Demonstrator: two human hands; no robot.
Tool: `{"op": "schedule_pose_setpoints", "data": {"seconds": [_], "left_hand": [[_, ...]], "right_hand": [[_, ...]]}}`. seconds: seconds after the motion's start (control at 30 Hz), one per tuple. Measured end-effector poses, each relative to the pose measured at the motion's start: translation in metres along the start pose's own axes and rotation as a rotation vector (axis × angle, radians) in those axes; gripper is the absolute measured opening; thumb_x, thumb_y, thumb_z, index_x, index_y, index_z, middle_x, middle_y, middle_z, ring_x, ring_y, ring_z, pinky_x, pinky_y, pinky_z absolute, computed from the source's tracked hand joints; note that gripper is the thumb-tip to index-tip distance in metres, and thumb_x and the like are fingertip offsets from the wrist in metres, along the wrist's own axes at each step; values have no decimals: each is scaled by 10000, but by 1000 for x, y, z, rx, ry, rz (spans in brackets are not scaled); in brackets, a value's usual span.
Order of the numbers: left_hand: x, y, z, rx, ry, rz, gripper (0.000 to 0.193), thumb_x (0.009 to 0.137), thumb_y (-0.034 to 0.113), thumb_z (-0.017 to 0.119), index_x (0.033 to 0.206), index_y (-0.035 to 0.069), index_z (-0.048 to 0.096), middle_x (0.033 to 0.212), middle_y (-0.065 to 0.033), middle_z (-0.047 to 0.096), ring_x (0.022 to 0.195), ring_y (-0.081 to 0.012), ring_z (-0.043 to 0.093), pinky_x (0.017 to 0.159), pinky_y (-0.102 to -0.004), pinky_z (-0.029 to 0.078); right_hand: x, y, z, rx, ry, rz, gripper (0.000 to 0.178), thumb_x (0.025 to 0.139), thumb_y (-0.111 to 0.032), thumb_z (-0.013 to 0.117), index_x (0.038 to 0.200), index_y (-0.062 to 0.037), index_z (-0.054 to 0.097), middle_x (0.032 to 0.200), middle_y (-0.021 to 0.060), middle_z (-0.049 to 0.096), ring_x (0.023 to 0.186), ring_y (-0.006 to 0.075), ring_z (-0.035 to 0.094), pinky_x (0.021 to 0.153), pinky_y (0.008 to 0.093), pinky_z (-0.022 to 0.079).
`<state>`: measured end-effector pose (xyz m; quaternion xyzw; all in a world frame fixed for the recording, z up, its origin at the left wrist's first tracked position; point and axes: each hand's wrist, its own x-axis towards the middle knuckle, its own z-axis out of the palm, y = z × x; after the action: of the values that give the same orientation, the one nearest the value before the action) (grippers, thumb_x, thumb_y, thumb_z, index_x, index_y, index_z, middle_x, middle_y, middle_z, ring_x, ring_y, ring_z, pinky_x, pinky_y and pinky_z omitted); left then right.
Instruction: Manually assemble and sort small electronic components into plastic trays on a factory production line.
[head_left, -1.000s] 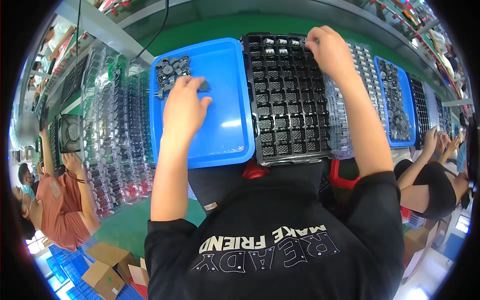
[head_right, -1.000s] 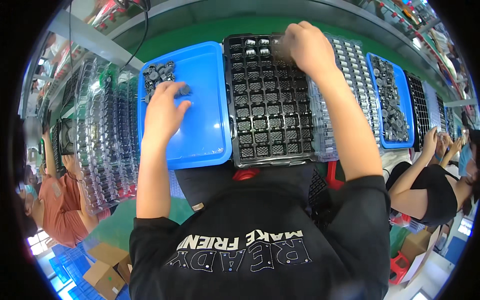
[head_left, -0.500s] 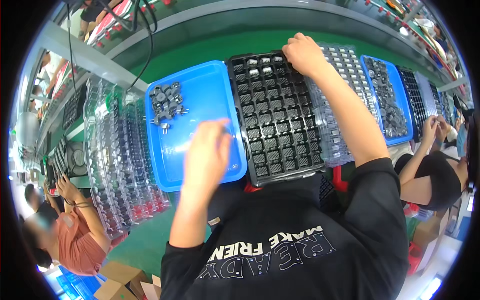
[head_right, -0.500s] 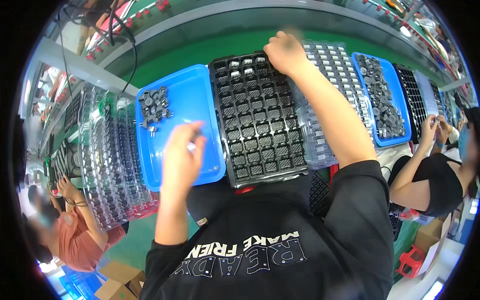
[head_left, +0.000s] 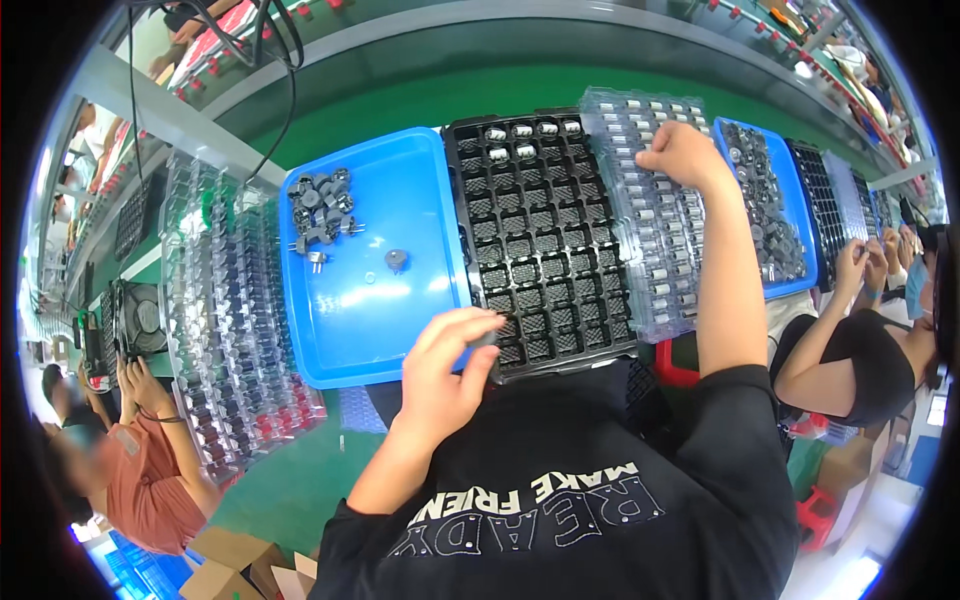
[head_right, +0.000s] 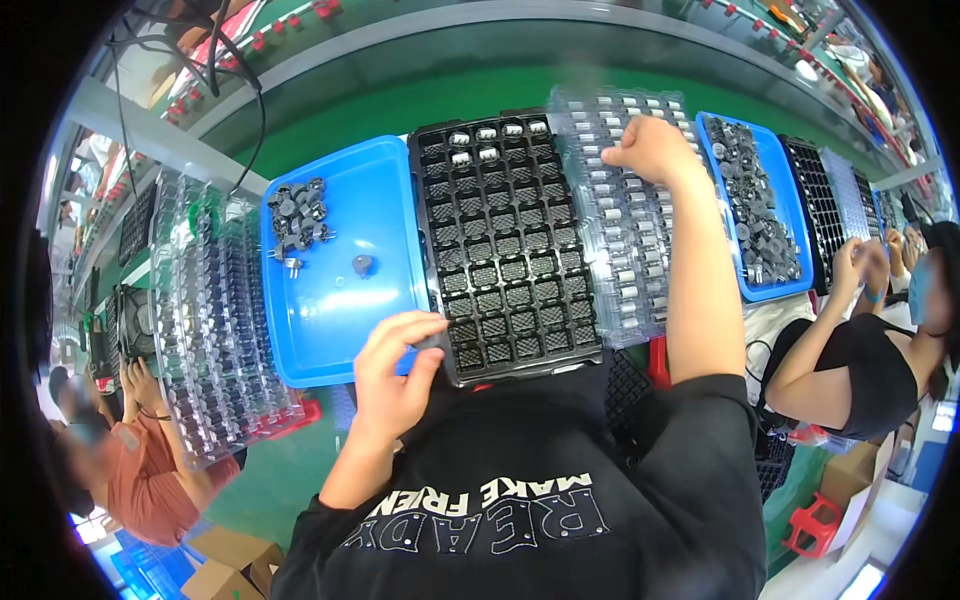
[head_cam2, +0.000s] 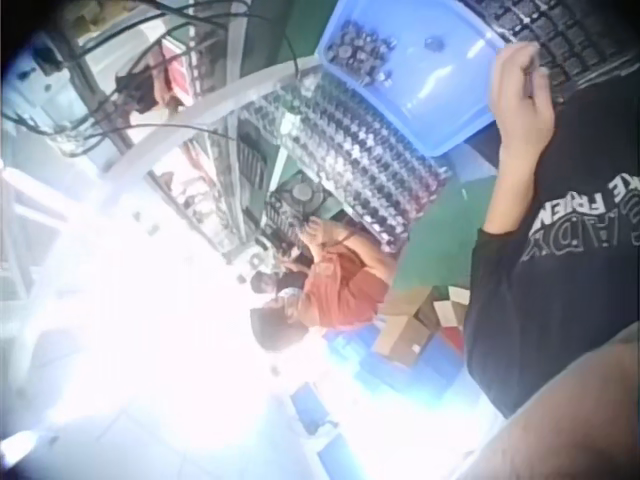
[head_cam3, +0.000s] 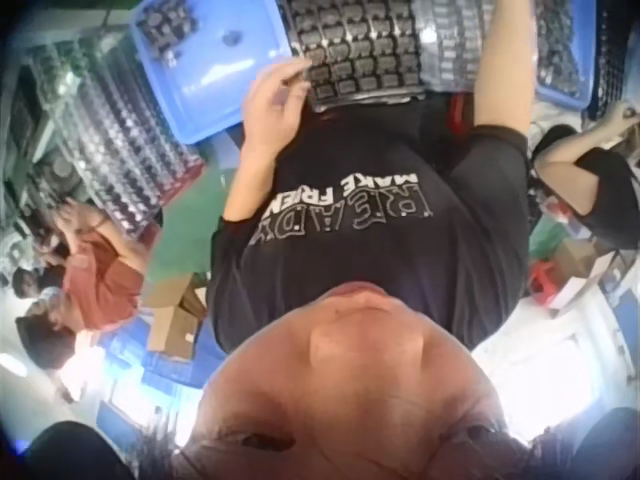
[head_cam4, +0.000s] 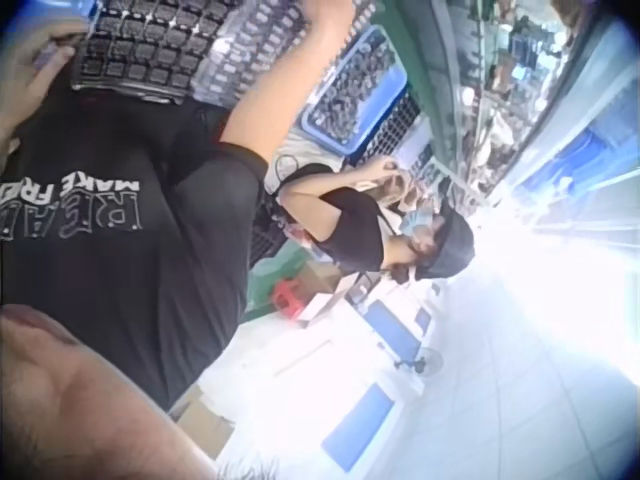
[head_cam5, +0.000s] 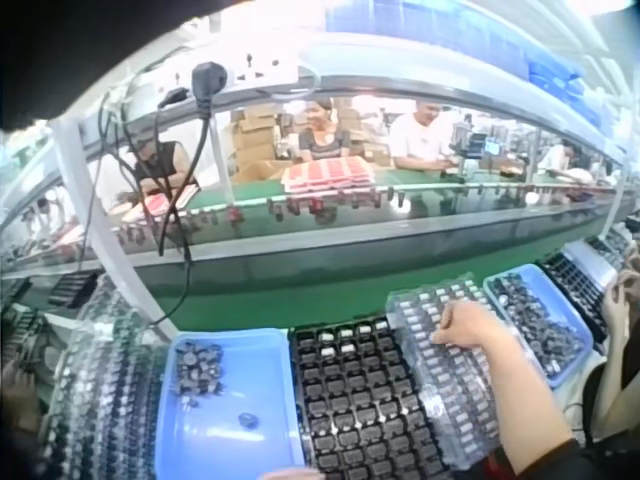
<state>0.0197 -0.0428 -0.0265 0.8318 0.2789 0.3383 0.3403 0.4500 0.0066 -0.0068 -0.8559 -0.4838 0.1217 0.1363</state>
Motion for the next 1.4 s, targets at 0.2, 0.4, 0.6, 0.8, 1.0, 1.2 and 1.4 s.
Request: {"op": "schedule_pose_setpoints", "data": {"seconds": [0.2,0.4,0.6,0.8,1.0,1.2,1.4], "left_hand": [[-7,-5,-20,-947,274,-490,345,1036,160,612,1335,4,539,1287,-170,630,953,-216,676,848,-378,565],[-11,-15,-40,-1340,357,-415,287,1065,164,556,1325,43,562,1331,-167,621,907,-152,612,815,-310,520],[-14,-4,-56,-1428,366,-452,249,1033,125,605,1270,52,584,1340,-181,617,922,-156,637,797,-298,537],[-18,-14,-61,-1524,272,-396,200,1031,109,601,1227,69,602,1319,-175,635,892,-185,687,744,-303,563],[-25,-24,-52,-1557,313,-428,297,1018,219,643,1257,55,582,1297,-185,632,905,-251,685,734,-331,560],[-11,-7,-51,-1380,334,-463,518,944,180,742,1392,30,529,1300,-167,642,1013,-259,690,851,-368,574],[-7,0,-43,-1359,309,-309,473,930,122,759,1342,8,558,1302,-157,628,1176,-211,616,930,-360,560]], "right_hand": [[13,36,15,62,75,-39,332,778,-316,843,818,-51,647,751,54,675,724,160,624,669,351,494],[20,37,25,138,111,-69,192,829,-217,752,852,-63,639,734,3,645,709,103,588,677,288,466],[20,49,25,354,-10,-171,145,866,-59,677,1008,-41,699,769,-34,609,691,72,527,645,262,425],[3,32,15,159,132,-256,165,914,-74,663,1076,-45,670,850,1,628,750,104,573,702,260,457],[-88,-63,13,807,127,-327,149,973,-64,650,1108,-1,653,976,35,668,836,115,619,753,251,486],[-202,-157,39,1218,-131,-377,229,904,121,648,1118,54,699,1048,116,720,908,144,702,822,258,565],[-225,-199,61,1068,11,-653,321,819,73,799,1117,51,683,1045,136,720,897,179,714,804,292,583]]}}
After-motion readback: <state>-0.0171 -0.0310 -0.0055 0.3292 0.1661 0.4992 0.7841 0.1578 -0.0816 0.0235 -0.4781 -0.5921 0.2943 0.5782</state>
